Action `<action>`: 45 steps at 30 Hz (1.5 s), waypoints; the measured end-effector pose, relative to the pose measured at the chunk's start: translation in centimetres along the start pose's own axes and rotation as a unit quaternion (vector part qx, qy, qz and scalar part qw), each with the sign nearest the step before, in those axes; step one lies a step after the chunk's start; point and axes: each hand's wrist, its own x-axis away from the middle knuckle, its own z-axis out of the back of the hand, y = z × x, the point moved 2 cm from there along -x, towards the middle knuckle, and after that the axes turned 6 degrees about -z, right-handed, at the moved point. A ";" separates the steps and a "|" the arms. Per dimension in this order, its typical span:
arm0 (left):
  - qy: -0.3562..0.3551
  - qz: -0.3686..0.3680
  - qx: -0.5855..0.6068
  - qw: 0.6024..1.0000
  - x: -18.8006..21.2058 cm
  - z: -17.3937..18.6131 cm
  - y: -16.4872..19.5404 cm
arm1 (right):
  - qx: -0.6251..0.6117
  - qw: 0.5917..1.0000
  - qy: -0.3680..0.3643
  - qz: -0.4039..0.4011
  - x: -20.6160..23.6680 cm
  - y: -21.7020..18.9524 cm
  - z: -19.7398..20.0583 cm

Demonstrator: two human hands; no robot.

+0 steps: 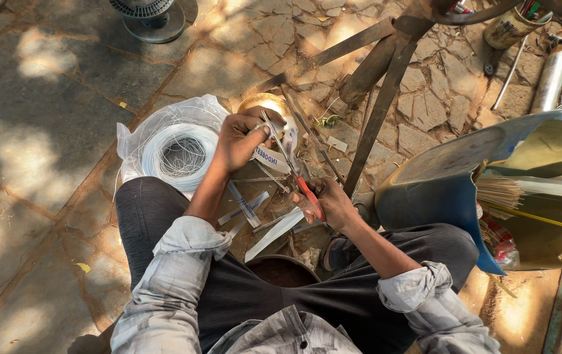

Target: The person sits on the ground and cuts a white printed ribbon into short lengths using red-handled scissors. They then feed the cut ribbon pieces into a large metal drum machine mounted on a stand, winding the ribbon inside the drum while holding the roll of ribbon nearby.

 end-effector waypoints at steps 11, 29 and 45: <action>-0.014 0.000 0.023 1.000 0.9 -1.3 -0.3 | -0.044 0.995 0.058 0.065 0.3 -0.7 0.2; 0.183 0.380 -0.064 0.905 8.7 -5.5 -12.8 | 0.259 0.863 0.356 0.247 -1.8 1.6 7.2; 0.161 0.513 -0.458 0.708 15.7 -6.9 -18.7 | 0.101 0.887 0.389 0.226 1.0 -0.5 13.5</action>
